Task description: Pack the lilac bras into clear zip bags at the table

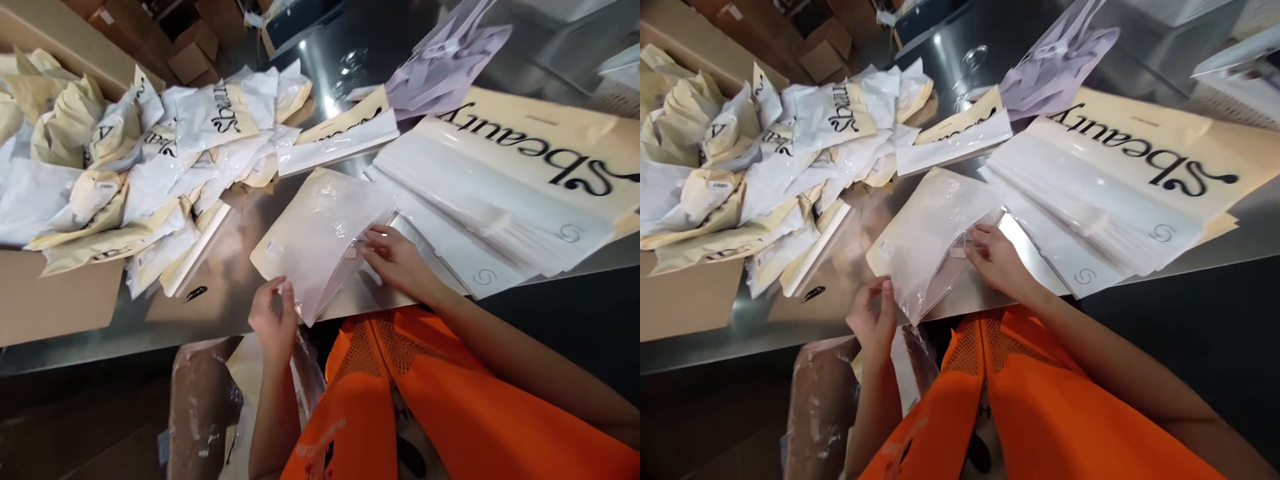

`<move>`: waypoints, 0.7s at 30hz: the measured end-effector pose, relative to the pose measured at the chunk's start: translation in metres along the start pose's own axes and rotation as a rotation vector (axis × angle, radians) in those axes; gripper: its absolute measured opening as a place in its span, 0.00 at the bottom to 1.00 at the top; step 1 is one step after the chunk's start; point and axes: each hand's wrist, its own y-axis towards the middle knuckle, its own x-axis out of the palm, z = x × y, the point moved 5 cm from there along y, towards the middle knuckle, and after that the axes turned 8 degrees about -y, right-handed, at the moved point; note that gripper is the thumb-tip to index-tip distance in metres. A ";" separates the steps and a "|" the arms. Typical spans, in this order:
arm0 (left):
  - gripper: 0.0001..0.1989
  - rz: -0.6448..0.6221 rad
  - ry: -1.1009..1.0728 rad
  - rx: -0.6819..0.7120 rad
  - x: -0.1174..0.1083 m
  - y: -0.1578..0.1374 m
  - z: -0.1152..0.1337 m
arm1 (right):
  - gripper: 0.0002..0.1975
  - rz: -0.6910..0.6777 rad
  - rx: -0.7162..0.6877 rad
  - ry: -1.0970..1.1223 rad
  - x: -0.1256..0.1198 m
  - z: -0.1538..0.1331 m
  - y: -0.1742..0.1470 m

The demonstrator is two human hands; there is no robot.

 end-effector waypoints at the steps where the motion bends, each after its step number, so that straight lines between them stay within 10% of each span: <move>1: 0.20 -0.002 -0.016 -0.150 -0.008 -0.009 -0.017 | 0.13 0.012 -0.038 -0.125 -0.002 0.000 -0.010; 6: 0.29 -0.514 -0.623 -0.842 0.022 -0.070 -0.056 | 0.20 -0.608 0.084 -0.150 0.052 0.009 -0.058; 9: 0.26 -0.361 -0.815 -0.931 0.035 -0.084 -0.056 | 0.23 -0.881 0.275 0.101 0.096 0.009 -0.085; 12: 0.27 -0.181 -0.822 -0.930 0.037 -0.086 -0.061 | 0.23 -0.926 0.360 0.220 0.120 0.008 -0.098; 21: 0.19 -0.194 -0.877 -0.844 0.051 -0.086 -0.058 | 0.23 -0.773 0.305 0.450 0.138 -0.017 -0.107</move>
